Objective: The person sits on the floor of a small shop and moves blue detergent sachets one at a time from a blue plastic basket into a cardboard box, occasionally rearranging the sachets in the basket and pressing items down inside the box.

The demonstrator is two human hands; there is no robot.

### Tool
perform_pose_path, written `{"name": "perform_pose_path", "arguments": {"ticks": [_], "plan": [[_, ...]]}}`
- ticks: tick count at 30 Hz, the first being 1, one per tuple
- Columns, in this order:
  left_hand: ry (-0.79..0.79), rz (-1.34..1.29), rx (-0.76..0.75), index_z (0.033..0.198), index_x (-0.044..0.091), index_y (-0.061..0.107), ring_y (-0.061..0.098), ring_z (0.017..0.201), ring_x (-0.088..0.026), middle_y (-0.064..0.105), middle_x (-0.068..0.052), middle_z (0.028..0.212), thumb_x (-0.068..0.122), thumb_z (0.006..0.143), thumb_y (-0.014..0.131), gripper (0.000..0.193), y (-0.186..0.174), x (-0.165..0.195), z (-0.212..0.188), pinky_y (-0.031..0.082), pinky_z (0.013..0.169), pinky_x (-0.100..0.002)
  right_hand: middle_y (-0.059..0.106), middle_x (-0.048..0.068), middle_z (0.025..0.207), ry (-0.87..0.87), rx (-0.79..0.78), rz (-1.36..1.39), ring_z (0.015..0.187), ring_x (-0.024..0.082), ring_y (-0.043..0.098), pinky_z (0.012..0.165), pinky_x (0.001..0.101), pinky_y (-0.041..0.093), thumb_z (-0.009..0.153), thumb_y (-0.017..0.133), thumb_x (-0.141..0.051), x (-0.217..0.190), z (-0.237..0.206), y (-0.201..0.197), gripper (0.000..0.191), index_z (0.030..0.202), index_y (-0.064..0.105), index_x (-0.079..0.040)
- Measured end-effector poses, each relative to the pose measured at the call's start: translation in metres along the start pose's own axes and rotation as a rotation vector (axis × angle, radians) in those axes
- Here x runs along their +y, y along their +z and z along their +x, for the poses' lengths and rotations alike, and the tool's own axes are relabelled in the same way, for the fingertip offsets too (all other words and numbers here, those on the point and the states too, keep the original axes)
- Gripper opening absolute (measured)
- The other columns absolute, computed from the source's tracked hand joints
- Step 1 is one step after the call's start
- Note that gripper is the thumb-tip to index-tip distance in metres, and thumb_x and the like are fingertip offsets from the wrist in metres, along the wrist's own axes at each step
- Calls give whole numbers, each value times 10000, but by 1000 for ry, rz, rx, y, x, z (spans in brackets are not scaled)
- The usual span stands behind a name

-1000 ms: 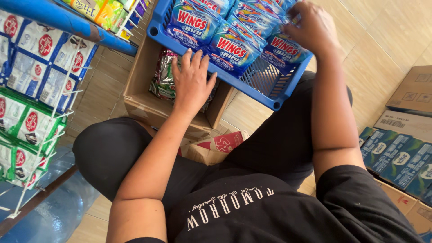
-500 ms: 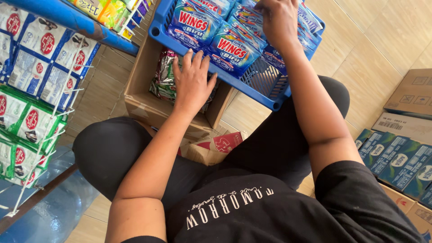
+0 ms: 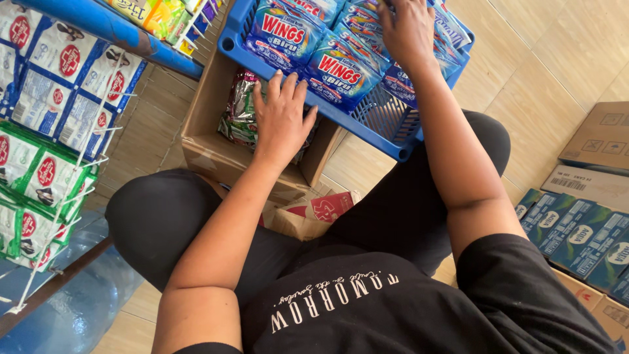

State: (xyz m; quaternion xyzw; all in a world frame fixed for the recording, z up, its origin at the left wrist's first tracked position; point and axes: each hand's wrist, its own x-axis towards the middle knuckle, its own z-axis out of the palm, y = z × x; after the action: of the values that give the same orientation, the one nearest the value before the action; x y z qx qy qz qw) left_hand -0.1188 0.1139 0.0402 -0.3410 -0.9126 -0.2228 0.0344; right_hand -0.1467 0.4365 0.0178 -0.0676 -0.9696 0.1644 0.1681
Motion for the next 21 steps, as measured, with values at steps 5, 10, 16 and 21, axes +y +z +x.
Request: {"name": "perform_pose_path", "arguments": {"ticks": [5,10,16,21], "plan": [[-4,-11,-6,1309,30,630,420,1374,-370,572,-146,1394,353,929,741,510,0,0,-1,290,1117,-650,712,140,1135,-51,-8,-11,1128,371,596,896,544,383,1019,755,-355,-9,1,-2,320,1178,719,-80],[-4,-2,-14,1305,27,632,417,1373,-371,573,-149,1391,352,927,741,510,0,0,0,288,1114,-651,699,173,1113,130,-292,-14,1139,365,622,980,515,437,1022,759,-505,-6,9,-9,477,1134,700,-45],[-4,-3,-15,1305,25,632,418,1369,-369,575,-148,1388,348,928,745,509,-1,1,0,285,1124,-643,689,234,1044,-134,-197,15,963,432,649,799,521,484,980,822,-499,-8,4,-12,542,1051,661,13],[-2,-1,-17,1300,22,634,420,1369,-370,576,-152,1384,349,928,744,507,-3,2,0,286,1126,-638,705,243,999,-9,-264,71,922,449,663,777,534,498,1011,790,-474,0,-1,-3,519,1108,646,15]]}}
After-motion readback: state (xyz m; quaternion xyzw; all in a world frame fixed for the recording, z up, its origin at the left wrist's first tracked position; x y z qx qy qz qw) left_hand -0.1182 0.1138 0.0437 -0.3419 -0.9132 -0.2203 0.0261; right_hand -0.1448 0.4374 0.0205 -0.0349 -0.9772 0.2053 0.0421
